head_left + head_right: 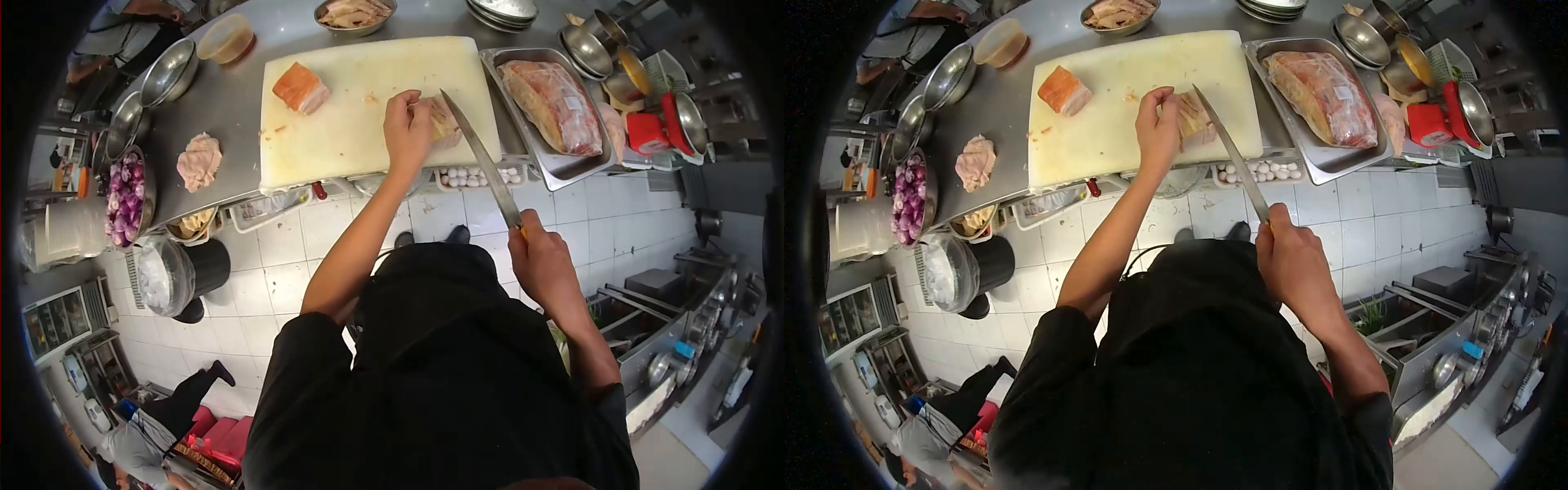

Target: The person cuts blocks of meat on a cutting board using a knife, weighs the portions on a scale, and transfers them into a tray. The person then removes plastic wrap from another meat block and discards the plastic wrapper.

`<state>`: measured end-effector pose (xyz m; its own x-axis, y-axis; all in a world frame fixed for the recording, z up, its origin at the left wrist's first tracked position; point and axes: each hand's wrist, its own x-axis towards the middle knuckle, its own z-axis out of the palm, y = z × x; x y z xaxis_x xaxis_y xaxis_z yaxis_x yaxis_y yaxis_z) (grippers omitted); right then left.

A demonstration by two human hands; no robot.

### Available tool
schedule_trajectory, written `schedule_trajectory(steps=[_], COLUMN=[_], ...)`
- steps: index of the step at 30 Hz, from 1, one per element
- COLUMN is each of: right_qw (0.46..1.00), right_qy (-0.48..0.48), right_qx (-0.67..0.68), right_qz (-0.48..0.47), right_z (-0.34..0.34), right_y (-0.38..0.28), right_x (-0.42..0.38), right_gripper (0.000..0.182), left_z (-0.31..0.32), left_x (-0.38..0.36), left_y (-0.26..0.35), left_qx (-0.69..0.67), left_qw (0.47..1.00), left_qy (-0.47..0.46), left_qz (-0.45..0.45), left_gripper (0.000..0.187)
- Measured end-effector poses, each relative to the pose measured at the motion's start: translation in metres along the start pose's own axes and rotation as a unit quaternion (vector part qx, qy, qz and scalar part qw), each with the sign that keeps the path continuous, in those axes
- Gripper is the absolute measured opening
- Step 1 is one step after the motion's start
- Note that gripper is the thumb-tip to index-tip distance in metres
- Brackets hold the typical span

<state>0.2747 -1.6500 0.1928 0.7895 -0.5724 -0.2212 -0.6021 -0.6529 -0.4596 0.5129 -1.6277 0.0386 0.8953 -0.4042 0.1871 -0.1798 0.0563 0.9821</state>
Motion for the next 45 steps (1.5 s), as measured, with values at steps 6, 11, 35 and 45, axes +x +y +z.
schedule_trajectory(steps=[6,11,35,45], right_qw=[0.999,0.997,0.979,0.989], right_qy=[0.005,-0.012,-0.159,-0.131], right_qx=[-0.037,-0.06,-0.064,-0.009], right_qz=[0.023,0.041,0.108,0.071], right_z=[0.002,0.0,-0.02,-0.008], right_y=[-0.009,-0.014,-0.028,-0.018], right_x=[-0.009,-0.002,0.054,0.067], right_gripper=[0.013,0.015,0.02,0.022], left_z=[0.022,0.027,0.024,0.021], left_x=[-0.003,-0.003,-0.003,-0.006], left_y=[0.0,0.001,-0.004,-0.002], left_qx=[0.087,0.095,0.135,0.102], left_qw=[0.993,0.986,0.981,0.991], left_qy=[0.063,0.088,0.078,0.042], left_qz=[0.053,0.105,0.115,0.079], left_gripper=[0.021,0.018,0.018,0.019])
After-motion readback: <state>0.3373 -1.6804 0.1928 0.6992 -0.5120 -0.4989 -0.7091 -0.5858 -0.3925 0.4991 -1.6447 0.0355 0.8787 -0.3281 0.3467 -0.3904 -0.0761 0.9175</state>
